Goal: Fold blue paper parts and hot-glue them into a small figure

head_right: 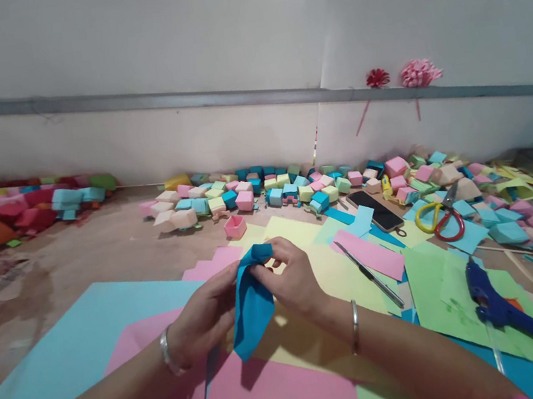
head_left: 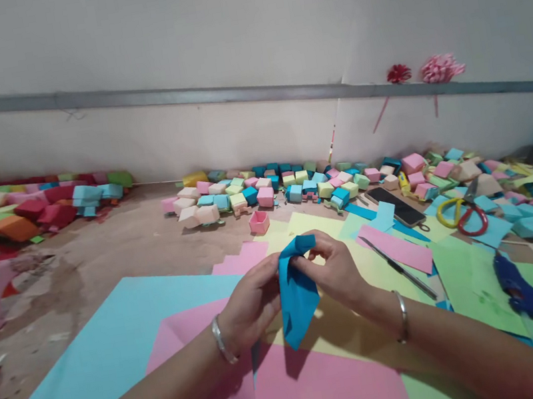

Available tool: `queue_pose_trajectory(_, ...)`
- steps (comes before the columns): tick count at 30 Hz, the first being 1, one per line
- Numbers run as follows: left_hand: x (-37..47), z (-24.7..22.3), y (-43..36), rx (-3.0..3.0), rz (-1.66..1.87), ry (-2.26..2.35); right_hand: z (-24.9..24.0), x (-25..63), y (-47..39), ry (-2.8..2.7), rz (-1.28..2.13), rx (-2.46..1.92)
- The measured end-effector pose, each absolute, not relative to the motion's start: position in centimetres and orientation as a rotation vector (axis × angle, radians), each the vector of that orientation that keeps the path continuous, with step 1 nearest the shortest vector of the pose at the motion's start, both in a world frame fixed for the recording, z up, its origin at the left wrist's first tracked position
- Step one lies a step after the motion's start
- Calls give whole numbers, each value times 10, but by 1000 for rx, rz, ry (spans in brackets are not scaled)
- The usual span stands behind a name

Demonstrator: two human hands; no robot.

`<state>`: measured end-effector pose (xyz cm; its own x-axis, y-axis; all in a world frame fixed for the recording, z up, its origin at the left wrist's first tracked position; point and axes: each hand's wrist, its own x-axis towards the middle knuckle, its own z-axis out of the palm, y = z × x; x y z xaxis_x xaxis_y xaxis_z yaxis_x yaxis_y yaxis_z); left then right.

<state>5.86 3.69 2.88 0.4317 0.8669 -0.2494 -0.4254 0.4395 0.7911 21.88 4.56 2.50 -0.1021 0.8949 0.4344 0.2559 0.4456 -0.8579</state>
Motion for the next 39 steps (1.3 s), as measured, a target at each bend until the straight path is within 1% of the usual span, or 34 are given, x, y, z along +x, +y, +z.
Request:
queue_pose_trajectory(5,60,27,34,642,1008,686,28,217,42,-1666,696,-1036)
queue_pose_trajectory(10,60,26,30,671,1034,687,32,213,38,-1608,725,-1038)
queue_pose_trajectory(14,60,27,27,650,1033,688,32,213,37,-1564,750,-953)
queue_pose_trajectory(16,61,28,26,614,1038,676,31,216,36,-1594,660,-927)
queue_pose_trajectory(21,62,29,24,484,1024,655,33,223,35,-1772,315,-841)
queue_pose_trajectory(24,62,29,24,450,1009,663,34,224,34,-1812,245,-829)
queue_pose_trajectory(32,61,28,27,480,1048,643,36,220,32,-1804,258,-954)
queue_pose_trajectory(39,61,30,24,529,1036,646,37,219,33,-1708,411,-1003)
